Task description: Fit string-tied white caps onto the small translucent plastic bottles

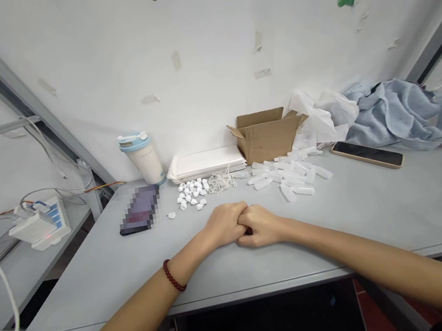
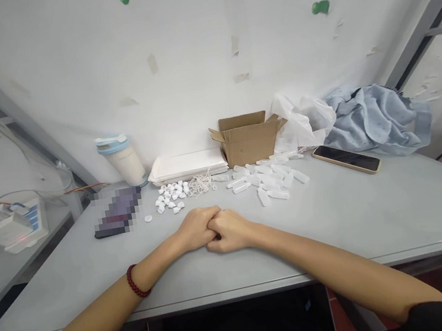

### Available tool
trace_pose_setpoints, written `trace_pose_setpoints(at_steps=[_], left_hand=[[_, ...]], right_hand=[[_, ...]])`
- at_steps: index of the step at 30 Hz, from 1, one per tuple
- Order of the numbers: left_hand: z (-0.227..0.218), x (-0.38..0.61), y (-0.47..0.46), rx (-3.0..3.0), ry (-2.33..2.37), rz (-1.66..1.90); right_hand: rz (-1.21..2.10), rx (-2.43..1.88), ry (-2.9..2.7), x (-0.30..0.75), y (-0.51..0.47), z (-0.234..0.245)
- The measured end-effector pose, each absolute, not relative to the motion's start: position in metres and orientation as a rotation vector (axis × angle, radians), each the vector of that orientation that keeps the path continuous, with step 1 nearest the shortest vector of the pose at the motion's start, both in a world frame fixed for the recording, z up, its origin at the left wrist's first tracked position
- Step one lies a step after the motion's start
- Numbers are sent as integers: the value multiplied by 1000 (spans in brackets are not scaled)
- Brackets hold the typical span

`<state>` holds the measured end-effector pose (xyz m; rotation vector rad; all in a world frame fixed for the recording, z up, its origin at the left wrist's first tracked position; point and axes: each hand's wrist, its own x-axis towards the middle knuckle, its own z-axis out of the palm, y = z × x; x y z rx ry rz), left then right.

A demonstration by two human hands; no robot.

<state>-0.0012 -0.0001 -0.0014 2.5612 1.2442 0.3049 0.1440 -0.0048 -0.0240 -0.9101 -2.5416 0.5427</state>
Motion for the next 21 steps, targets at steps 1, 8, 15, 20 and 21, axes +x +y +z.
trace_pose_setpoints(at_steps=[1,8,15,20,21], left_hand=[[-1,-1,0,2562,1245,303],[-2,-2,1,2568,1247,289],[4,-1,-1,2569,1241,247],[18,-17,4,2544,1110,258],[20,-22,6,2515,1095,303]], right_hand=[[545,-911,-2543,144,-5,-24],[489,-935,-2589,144,-6,-21],[492,-934,-2614,143,-7,-19],[495,-853,-2642,151,-9,-7],[473,-859,-2636,155,-8,-5]])
